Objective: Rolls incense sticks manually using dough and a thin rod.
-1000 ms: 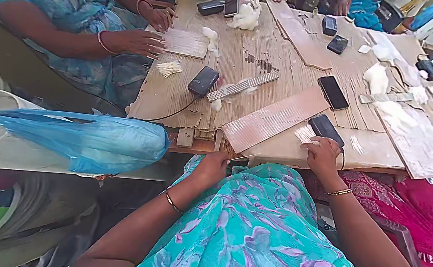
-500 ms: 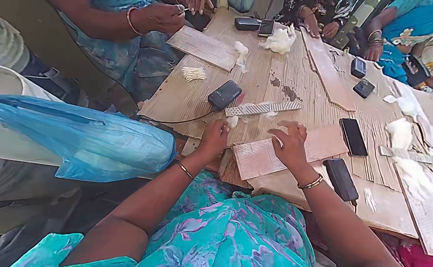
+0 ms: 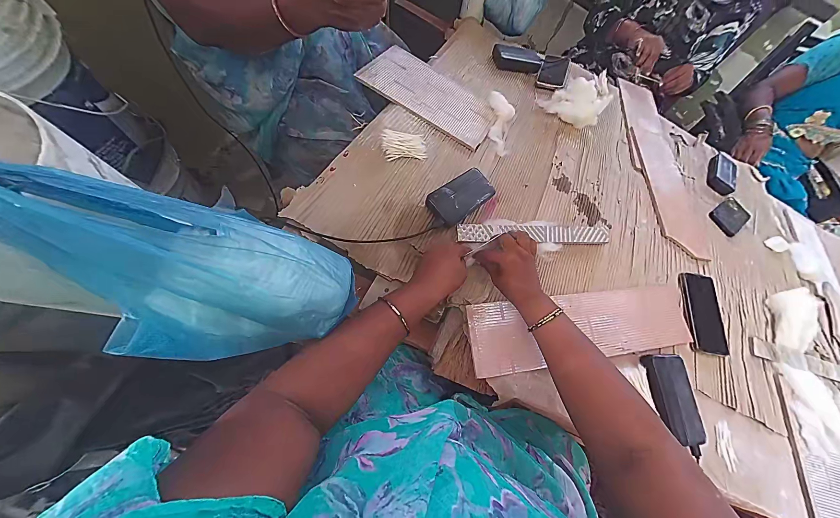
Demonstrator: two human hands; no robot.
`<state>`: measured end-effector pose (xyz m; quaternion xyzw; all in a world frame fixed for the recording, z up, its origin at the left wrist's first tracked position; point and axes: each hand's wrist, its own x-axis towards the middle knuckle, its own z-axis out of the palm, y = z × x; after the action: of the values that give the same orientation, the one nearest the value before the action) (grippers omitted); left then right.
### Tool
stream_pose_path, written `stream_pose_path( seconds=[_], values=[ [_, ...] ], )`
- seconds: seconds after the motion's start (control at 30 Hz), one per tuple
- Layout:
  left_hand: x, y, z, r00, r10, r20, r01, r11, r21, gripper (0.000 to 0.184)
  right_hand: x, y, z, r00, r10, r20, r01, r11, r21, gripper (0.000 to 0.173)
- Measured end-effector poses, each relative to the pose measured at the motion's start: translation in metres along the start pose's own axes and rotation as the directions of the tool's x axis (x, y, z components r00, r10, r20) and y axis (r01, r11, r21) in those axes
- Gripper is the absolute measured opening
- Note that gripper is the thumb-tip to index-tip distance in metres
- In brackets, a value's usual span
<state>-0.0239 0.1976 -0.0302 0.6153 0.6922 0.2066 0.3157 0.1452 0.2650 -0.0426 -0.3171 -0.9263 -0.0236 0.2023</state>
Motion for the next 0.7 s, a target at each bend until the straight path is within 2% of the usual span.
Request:
stream_pose_path(
  seconds=[0.13,0.3,0.37,0.4,0.47,0.53,0.6,0.63,0.7],
  values=[
    [0.005,0.003,0.009,0.998,-0.026,0.057,0.016,0.986,0.167,0.037,-0.008,-0.001,-0.011,0.996,0.029,0.088,-0.029,1.000,0.001,0.010],
    [0.003,0.006,0.008,0.998,-0.012,0.063,-0.001,0.978,0.207,0.036,-0.014,-0.011,-0.036,0.969,0.123,0.213,-0.125,0.992,-0.004,0.006],
    [0.001,0.005,0.008,0.999,-0.006,0.049,-0.005,0.977,0.215,0.035,-0.024,-0.014,-0.046,0.958,0.229,0.172,-0.248,0.964,0.095,0.008],
    [0.000,0.005,0.009,0.999,-0.006,0.041,-0.003,0.976,0.218,0.035,-0.032,-0.016,-0.051,0.947,0.294,0.130,-0.316,0.928,0.199,0.009],
    [-0.004,0.004,0.012,1.000,0.006,0.004,-0.007,0.979,0.204,0.034,-0.049,-0.024,-0.064,0.872,0.478,0.100,-0.469,0.762,0.446,0.009],
    [-0.005,0.002,0.016,0.999,0.026,-0.023,-0.021,0.979,0.204,0.035,-0.064,-0.037,-0.082,0.718,0.670,0.190,-0.591,0.441,0.676,0.005],
    [-0.005,-0.002,0.019,0.997,0.057,-0.042,-0.046,0.975,0.218,0.035,-0.076,-0.051,-0.104,0.571,0.763,0.303,-0.535,0.066,0.842,0.009],
    [-0.004,-0.004,0.020,0.996,0.072,-0.044,-0.061,0.976,0.210,0.036,-0.081,-0.057,-0.114,0.518,0.780,0.352,-0.477,-0.079,0.876,0.014],
    [-0.010,-0.004,0.016,0.995,0.088,-0.043,-0.082,0.987,0.140,0.037,-0.091,-0.067,-0.136,0.466,0.785,0.408,-0.366,-0.249,0.897,0.018]
  ],
)
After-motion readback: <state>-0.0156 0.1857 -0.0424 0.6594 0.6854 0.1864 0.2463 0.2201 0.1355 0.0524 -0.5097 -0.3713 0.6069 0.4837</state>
